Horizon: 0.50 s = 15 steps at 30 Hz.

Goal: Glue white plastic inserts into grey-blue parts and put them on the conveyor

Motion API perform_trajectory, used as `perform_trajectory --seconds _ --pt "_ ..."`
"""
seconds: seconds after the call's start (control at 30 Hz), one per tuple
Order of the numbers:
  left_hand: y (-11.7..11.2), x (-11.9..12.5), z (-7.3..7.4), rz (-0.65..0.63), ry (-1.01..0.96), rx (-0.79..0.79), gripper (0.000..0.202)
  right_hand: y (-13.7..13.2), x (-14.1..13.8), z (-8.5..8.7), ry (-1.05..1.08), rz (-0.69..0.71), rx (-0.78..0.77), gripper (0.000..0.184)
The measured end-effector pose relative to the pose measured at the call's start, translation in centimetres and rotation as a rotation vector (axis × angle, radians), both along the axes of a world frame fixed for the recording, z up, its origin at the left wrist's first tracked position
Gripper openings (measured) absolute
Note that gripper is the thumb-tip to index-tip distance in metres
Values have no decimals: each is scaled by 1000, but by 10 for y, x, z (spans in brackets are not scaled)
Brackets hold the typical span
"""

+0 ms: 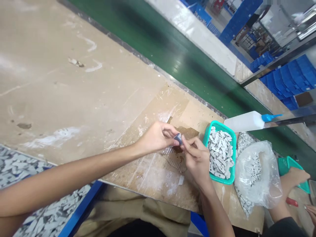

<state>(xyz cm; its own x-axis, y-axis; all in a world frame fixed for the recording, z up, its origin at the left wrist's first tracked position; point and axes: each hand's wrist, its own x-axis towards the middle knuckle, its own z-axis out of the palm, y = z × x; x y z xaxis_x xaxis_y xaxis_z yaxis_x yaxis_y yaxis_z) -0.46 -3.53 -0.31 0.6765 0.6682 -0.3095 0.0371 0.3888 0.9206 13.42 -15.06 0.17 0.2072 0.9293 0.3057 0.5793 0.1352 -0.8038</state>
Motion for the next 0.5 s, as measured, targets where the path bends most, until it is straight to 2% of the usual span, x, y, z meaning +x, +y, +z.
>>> perform_trajectory --seconds 0.17,0.37,0.5 --pt "2 3 8 -39 142 42 25 1 -4 -5 27 -29 44 39" --pt "5 18 11 -97 156 64 37 -1 -1 -9 4 -150 109 41" --pt "25 40 16 -179 196 156 42 -1 15 -3 1 -213 38 35"
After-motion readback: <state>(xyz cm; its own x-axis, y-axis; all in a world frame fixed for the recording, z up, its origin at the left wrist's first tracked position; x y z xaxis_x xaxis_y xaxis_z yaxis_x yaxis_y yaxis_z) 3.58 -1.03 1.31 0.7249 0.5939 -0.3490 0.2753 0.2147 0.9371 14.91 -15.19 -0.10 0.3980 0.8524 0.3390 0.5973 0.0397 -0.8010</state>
